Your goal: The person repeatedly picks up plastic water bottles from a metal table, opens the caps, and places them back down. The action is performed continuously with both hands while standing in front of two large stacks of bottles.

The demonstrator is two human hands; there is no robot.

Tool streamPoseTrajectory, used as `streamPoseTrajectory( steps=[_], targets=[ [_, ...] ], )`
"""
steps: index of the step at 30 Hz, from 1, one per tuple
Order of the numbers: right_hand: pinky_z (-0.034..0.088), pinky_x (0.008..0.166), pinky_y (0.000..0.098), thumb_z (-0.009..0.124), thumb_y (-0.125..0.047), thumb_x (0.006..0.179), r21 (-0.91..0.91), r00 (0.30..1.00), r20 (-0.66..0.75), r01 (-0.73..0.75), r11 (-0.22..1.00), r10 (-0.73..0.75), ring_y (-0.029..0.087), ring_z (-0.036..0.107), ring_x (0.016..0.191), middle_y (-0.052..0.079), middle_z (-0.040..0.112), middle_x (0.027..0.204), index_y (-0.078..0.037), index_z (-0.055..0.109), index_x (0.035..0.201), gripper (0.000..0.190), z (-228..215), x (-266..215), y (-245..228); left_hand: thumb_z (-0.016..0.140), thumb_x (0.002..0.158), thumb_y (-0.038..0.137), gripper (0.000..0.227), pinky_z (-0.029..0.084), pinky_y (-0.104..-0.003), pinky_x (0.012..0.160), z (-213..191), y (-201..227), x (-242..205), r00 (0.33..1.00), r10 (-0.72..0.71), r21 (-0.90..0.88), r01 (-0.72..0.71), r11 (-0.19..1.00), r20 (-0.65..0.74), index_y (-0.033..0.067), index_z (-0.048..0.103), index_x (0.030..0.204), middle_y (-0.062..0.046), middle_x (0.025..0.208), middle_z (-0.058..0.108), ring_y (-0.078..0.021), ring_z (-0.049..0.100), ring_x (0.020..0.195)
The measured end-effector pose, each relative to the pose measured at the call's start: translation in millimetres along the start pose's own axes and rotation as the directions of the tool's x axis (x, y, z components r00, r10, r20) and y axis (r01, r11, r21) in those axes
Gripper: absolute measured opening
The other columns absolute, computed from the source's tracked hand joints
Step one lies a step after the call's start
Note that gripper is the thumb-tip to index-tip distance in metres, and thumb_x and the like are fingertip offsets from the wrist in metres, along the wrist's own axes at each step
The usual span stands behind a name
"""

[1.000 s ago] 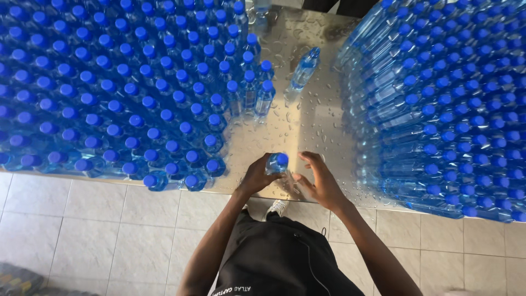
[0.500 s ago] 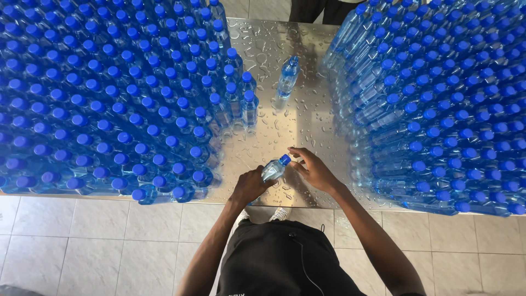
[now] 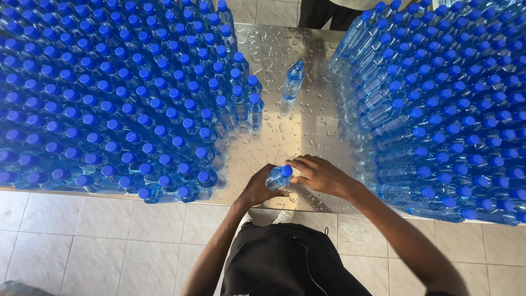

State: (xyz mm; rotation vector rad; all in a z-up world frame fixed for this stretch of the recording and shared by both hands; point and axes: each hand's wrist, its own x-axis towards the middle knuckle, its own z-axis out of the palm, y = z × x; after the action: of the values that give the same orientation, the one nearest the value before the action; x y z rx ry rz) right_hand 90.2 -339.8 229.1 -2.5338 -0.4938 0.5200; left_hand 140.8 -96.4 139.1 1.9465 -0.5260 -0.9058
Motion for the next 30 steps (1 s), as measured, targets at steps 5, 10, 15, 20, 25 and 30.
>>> streamPoseTrajectory(
  steps=[5, 10, 15, 20, 25, 30],
  targets=[
    [0.060, 0.100, 0.0496, 0.047, -0.033, 0.117, -0.487, 0.968, 0.077, 0.245, 0.838, -0.239, 0.034, 0.070, 0.117, 0.016, 0.061, 0.130, -0.019, 0.036, 0.161, 0.047, -6, -13, -2, 0.101, 0.068, 0.045, 0.092, 0.054, -0.063, 0.108, 4, 12, -7, 0.993, 0.107, -0.004, -0.107, 0.994, 0.049, 0.0081, 0.058, 0.140, -0.026, 0.129, 0.070, -0.0521, 0.065, 0.129],
    [0.061, 0.076, 0.0434, 0.030, -0.061, 0.114, -0.520, 0.999, -0.015, 0.032, 0.854, -0.046, 0.025, 0.071, 0.087, 0.005, 0.065, 0.092, -0.017, 0.061, 0.101, 0.056, 24, -8, 30, 0.093, 0.077, 0.054, 0.081, 0.058, -0.061, 0.103, 5, 9, -3, 0.978, 0.194, 0.147, -0.203, 0.968, 0.072, 0.0156, 0.058, 0.139, -0.020, 0.122, 0.076, -0.0461, 0.073, 0.119],
    [0.063, 0.063, 0.0370, 0.034, -0.054, 0.116, -0.093, 0.944, -0.030, -0.330, 0.939, 0.329, 0.017, 0.070, 0.061, -0.004, 0.066, 0.069, -0.022, 0.064, 0.078, 0.058, 16, -21, 3, 0.090, 0.083, 0.052, 0.070, 0.060, -0.059, 0.097, 3, 0, 0, 0.971, 0.235, 0.268, -0.241, 0.933, 0.055, 0.0178, 0.060, 0.136, -0.018, 0.115, 0.078, -0.0439, 0.077, 0.112],
    [0.063, 0.069, 0.0395, 0.029, -0.078, 0.111, -0.621, 0.879, -0.290, 0.128, 0.774, -0.378, 0.027, 0.075, 0.090, 0.011, 0.072, 0.084, -0.014, 0.063, 0.100, 0.073, 70, -26, 44, 0.089, 0.080, 0.045, 0.067, 0.059, -0.065, 0.097, -13, 8, -12, 0.951, 0.218, 0.211, -0.264, 0.941, 0.219, 0.0132, 0.062, 0.132, -0.021, 0.118, 0.080, -0.0484, 0.075, 0.113],
    [0.053, 0.063, 0.0440, 0.036, -0.072, 0.108, 0.430, 0.823, -0.139, -0.450, 0.783, 0.550, 0.035, 0.070, 0.058, 0.014, 0.061, 0.049, -0.013, 0.055, 0.056, 0.082, 118, -7, 30, 0.084, 0.082, 0.051, 0.065, 0.061, -0.058, 0.096, 22, -50, 15, 0.975, 0.154, 0.463, -0.211, 0.861, 0.158, 0.0188, 0.060, 0.133, -0.010, 0.117, 0.078, -0.0379, 0.076, 0.112],
    [0.058, 0.068, 0.0445, 0.033, -0.064, 0.118, 0.183, 0.838, -0.202, -0.476, 0.860, 0.507, 0.028, 0.071, 0.061, 0.011, 0.065, 0.062, -0.015, 0.058, 0.078, 0.068, 104, -49, 18, 0.087, 0.082, 0.054, 0.073, 0.059, -0.058, 0.103, 0, 5, -7, 0.954, 0.117, 0.488, -0.245, 0.838, 0.277, 0.0174, 0.061, 0.139, -0.010, 0.126, 0.076, -0.0357, 0.073, 0.122]
  ],
)
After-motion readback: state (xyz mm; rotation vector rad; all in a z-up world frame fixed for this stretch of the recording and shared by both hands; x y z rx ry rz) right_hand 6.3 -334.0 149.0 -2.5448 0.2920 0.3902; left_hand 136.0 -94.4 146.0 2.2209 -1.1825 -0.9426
